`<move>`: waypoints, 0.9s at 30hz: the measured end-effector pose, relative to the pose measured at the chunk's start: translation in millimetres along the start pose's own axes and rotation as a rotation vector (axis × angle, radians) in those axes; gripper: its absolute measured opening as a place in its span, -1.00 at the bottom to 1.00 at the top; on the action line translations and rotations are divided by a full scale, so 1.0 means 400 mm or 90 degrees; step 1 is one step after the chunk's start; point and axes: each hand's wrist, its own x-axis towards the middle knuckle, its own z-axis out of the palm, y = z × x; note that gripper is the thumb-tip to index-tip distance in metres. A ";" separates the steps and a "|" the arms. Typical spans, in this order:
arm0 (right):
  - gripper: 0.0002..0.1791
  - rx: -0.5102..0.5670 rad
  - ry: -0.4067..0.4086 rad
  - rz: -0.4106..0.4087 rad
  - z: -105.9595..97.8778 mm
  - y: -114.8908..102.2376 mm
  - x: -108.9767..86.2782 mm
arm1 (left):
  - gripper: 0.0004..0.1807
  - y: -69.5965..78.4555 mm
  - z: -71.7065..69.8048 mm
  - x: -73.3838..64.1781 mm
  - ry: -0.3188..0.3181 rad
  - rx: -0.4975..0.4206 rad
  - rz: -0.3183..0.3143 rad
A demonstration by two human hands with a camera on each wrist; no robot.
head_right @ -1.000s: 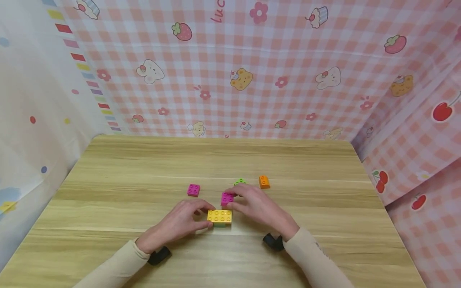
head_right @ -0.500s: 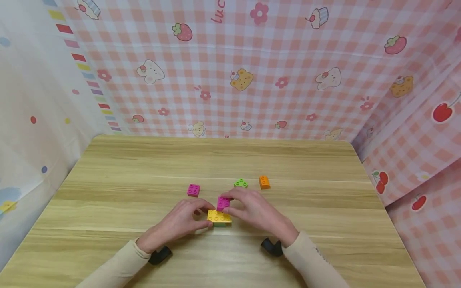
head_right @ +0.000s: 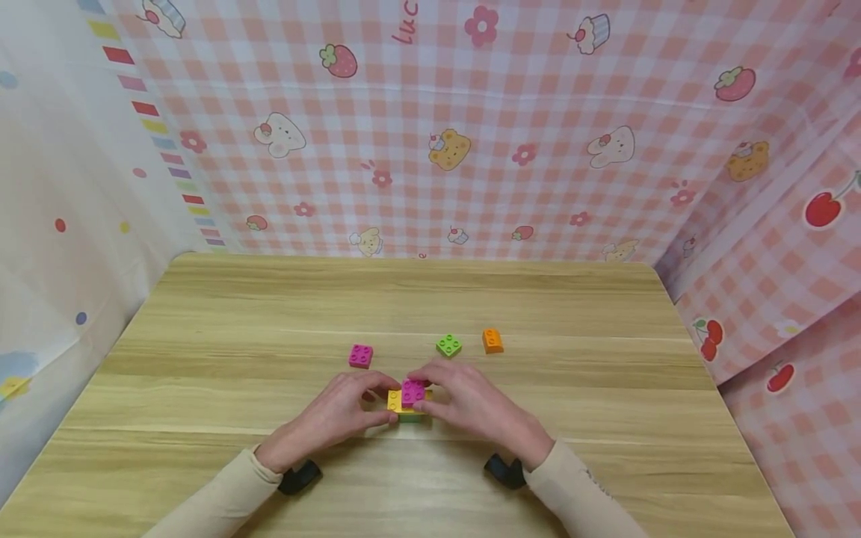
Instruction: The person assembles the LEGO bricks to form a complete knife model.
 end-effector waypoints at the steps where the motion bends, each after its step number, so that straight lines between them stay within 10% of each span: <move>1: -0.59 0.000 -0.001 -0.002 0.001 0.000 0.000 | -0.64 -0.001 0.000 0.000 0.000 0.000 -0.001; 27: -0.63 -0.047 0.008 -0.034 0.027 0.000 -0.004 | -0.66 -0.009 0.000 0.000 0.012 0.014 -0.001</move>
